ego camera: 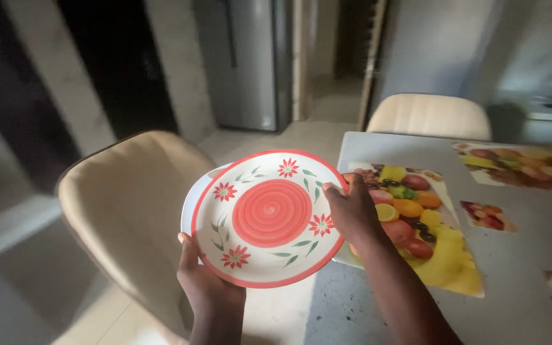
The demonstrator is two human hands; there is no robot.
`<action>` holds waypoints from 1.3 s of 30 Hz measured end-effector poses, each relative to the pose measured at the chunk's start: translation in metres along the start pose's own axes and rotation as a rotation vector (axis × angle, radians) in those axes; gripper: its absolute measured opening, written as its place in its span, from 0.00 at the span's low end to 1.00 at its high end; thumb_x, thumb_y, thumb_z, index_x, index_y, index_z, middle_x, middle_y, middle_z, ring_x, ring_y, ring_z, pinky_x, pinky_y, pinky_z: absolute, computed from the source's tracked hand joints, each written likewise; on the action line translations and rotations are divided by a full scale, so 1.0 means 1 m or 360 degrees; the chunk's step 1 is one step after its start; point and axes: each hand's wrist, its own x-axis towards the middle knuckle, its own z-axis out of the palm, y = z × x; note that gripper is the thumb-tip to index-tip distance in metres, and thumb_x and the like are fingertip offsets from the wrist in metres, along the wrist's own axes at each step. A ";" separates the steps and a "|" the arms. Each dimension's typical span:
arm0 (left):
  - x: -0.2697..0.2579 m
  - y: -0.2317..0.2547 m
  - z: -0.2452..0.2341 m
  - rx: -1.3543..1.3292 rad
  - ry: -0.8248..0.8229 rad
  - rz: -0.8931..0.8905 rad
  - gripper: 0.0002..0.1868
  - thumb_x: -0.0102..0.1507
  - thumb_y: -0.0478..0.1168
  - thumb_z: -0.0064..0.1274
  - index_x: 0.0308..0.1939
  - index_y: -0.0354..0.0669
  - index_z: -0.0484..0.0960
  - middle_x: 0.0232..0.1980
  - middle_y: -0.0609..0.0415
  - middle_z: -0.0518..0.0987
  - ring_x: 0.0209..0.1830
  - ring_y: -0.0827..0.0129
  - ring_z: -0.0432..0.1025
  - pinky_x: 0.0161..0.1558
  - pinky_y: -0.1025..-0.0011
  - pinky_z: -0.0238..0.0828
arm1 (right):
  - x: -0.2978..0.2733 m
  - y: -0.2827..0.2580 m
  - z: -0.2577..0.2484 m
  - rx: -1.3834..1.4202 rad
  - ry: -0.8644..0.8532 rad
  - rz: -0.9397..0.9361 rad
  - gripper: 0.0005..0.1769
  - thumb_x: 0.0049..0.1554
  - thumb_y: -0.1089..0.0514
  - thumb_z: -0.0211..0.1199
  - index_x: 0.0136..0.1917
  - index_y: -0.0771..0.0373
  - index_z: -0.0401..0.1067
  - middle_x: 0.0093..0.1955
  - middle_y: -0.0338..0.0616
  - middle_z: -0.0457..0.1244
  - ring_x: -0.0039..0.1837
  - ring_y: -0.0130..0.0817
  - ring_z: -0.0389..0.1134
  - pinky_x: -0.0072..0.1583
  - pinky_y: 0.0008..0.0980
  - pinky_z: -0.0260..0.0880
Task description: Set the dining table with plates and cutlery.
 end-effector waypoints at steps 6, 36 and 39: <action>0.064 0.018 0.000 0.0009 -0.0120 -0.0310 0.35 0.70 0.61 0.27 0.68 0.38 0.67 0.66 0.45 0.76 0.66 0.55 0.71 0.65 0.52 0.65 | 0.005 0.006 0.019 0.0162 0.0423 -0.0141 0.23 0.57 0.51 0.61 0.63 0.63 0.68 0.57 0.51 0.70 0.57 0.38 0.72 0.56 0.36 0.70; 0.213 -0.009 -0.053 0.0206 -0.0061 -0.0477 0.37 0.67 0.68 0.23 0.74 0.57 0.61 0.72 0.56 0.68 0.70 0.57 0.64 0.68 0.43 0.58 | 0.040 0.179 -0.028 0.0194 0.1660 0.0747 0.29 0.62 0.61 0.54 0.71 0.72 0.48 0.63 0.67 0.61 0.60 0.54 0.70 0.59 0.47 0.77; 0.235 -0.028 -0.073 0.0062 -0.0543 -0.0195 0.39 0.69 0.69 0.26 0.77 0.52 0.61 0.75 0.58 0.67 0.74 0.58 0.62 0.75 0.49 0.57 | 0.070 0.195 -0.026 -0.0097 0.1649 0.0741 0.30 0.63 0.57 0.57 0.70 0.74 0.50 0.64 0.73 0.59 0.62 0.66 0.66 0.62 0.56 0.69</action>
